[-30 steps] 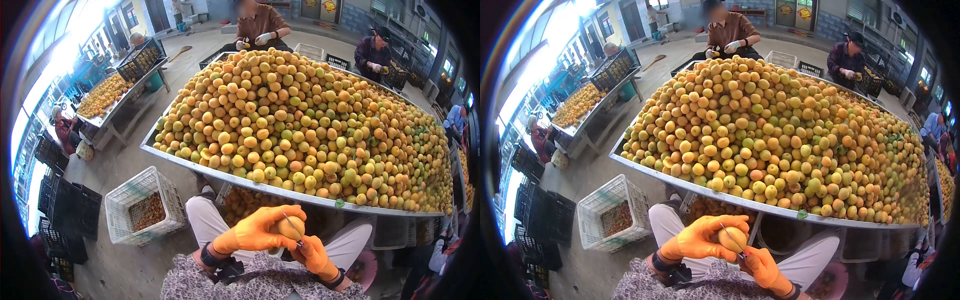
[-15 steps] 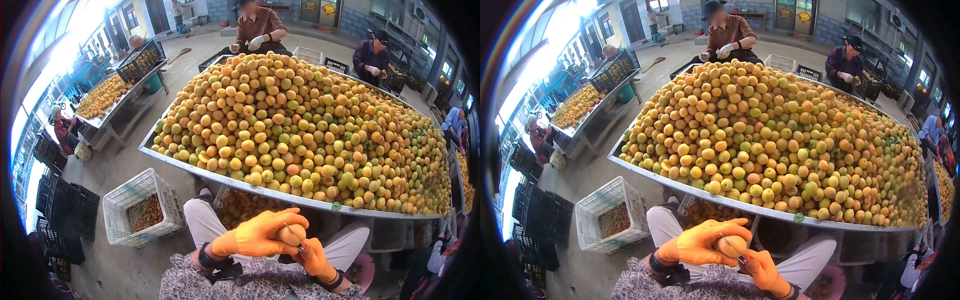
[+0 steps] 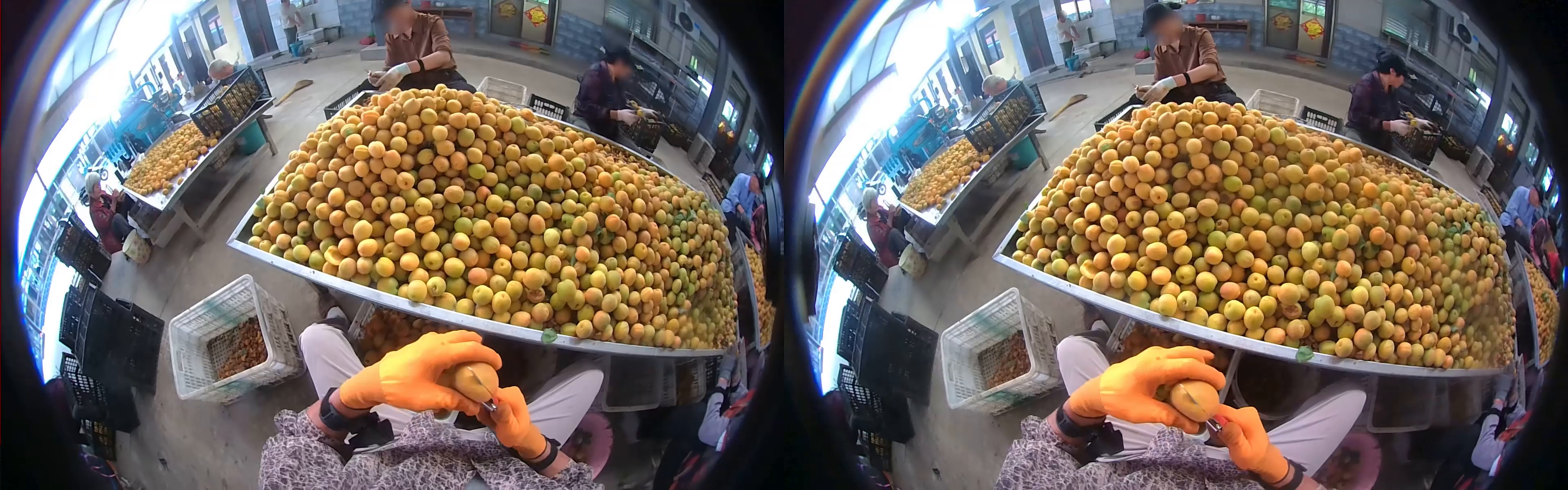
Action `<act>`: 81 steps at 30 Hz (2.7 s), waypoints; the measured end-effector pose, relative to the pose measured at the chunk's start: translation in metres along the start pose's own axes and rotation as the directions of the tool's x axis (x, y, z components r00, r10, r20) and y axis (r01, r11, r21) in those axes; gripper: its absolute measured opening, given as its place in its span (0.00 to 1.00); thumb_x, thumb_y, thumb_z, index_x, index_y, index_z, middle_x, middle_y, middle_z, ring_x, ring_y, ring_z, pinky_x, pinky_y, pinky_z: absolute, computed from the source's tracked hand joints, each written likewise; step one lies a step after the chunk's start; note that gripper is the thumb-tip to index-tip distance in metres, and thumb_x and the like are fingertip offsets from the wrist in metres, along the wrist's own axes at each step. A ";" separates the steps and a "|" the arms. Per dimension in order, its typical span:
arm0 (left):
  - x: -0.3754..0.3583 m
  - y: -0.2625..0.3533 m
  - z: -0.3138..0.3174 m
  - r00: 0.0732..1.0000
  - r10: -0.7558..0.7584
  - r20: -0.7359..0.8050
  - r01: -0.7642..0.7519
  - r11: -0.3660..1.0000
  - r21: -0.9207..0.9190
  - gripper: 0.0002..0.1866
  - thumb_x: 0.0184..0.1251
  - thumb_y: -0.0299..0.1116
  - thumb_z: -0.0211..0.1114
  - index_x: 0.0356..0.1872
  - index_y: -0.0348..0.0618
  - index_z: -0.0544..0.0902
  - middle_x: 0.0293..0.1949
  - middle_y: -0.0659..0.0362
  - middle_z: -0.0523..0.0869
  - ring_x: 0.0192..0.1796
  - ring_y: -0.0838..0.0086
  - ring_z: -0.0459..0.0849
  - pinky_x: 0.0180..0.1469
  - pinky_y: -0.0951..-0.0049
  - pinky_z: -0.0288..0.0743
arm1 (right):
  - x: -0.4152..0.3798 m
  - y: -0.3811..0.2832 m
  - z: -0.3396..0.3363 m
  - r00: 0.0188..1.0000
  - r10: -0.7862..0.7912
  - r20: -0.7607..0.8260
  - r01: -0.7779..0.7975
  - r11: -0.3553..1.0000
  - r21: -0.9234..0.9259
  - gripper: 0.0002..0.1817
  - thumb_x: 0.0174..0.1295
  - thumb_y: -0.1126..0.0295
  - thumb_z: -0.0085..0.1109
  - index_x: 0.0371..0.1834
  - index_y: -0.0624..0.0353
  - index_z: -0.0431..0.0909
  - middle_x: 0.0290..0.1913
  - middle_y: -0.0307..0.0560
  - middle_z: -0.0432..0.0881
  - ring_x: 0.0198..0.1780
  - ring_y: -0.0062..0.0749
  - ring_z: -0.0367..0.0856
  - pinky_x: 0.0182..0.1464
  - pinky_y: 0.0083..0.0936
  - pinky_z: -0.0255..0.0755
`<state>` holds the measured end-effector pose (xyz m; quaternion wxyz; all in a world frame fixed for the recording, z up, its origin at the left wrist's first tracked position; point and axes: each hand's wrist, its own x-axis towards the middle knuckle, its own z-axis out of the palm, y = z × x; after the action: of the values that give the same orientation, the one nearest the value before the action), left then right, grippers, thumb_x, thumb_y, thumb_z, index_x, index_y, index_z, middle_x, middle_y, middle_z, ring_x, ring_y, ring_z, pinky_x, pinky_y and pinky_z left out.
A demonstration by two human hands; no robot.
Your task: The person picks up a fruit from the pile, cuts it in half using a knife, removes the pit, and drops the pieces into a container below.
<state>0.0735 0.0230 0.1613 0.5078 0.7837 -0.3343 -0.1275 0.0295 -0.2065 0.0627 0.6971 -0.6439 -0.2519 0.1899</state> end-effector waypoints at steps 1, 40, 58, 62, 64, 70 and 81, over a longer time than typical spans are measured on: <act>0.004 -0.006 0.004 0.999 0.035 0.010 -0.034 0.993 -0.114 0.35 0.47 0.39 0.81 0.57 0.38 0.78 0.51 0.51 0.82 0.57 0.59 0.79 0.61 0.63 0.72 | 0.001 0.001 0.003 1.000 -0.006 -0.002 0.006 1.000 0.001 0.35 0.71 0.41 0.42 0.42 0.69 0.78 0.21 0.41 0.75 0.22 0.23 0.71 0.26 0.20 0.65; 0.002 -0.081 0.081 0.910 -0.085 -0.405 -0.066 0.936 -0.345 0.27 0.75 0.51 0.46 0.55 0.36 0.76 0.49 0.55 0.81 0.48 0.72 0.79 0.51 0.73 0.72 | 0.052 -0.019 0.000 0.946 -0.300 -0.123 0.156 0.753 -0.640 0.33 0.46 0.72 0.73 0.60 0.58 0.75 0.55 0.52 0.79 0.51 0.50 0.81 0.51 0.34 0.77; -0.003 -0.069 0.074 0.861 -0.446 -0.245 -0.136 0.262 -0.956 0.29 0.75 0.60 0.43 0.53 0.43 0.74 0.19 0.64 0.72 0.16 0.82 0.61 0.19 0.81 0.51 | 0.053 0.000 0.001 0.957 0.160 -0.241 0.087 0.638 0.765 0.42 0.62 0.43 0.60 0.65 0.71 0.64 0.48 0.52 0.81 0.27 0.21 0.76 0.18 0.12 0.64; -0.023 -0.076 0.067 0.796 -0.548 -0.257 -0.035 0.383 -0.923 0.23 0.76 0.54 0.47 0.44 0.42 0.75 0.27 0.59 0.79 0.24 0.79 0.73 0.24 0.81 0.64 | 0.053 -0.003 0.001 0.982 0.086 -0.170 0.056 0.723 0.688 0.43 0.58 0.47 0.67 0.65 0.71 0.64 0.55 0.55 0.78 0.29 0.22 0.79 0.20 0.09 0.67; -0.031 -0.085 0.057 0.760 -0.497 -0.419 0.098 0.725 -0.682 0.11 0.72 0.36 0.53 0.46 0.42 0.79 0.40 0.60 0.81 0.36 0.78 0.78 0.39 0.79 0.73 | 0.052 -0.001 0.002 0.986 0.060 -0.155 0.058 0.749 0.661 0.40 0.60 0.51 0.67 0.65 0.70 0.64 0.55 0.55 0.78 0.27 0.21 0.78 0.18 0.10 0.64; -0.026 -0.052 0.057 0.774 -0.502 -0.385 0.071 0.674 -0.736 0.13 0.70 0.29 0.57 0.52 0.37 0.77 0.45 0.61 0.81 0.45 0.81 0.77 0.49 0.79 0.70 | 0.051 0.007 0.011 0.976 0.187 -0.108 -0.076 0.769 0.635 0.26 0.63 0.63 0.66 0.59 0.67 0.71 0.42 0.47 0.82 0.19 0.14 0.69 0.17 0.11 0.56; -0.012 -0.083 0.081 0.763 -0.629 -0.150 0.147 0.395 -0.907 0.15 0.67 0.34 0.65 0.50 0.39 0.73 0.33 0.60 0.79 0.23 0.83 0.78 0.22 0.82 0.70 | 0.044 0.021 0.009 0.957 0.264 -0.117 -0.180 0.862 0.474 0.21 0.65 0.67 0.63 0.57 0.68 0.73 0.34 0.39 0.79 0.28 0.17 0.77 0.28 0.15 0.68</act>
<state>0.0538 -0.0046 0.0497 0.8427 0.4880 0.1103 -0.1988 0.0607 -0.1715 0.0472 0.8221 -0.5003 -0.0608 0.2650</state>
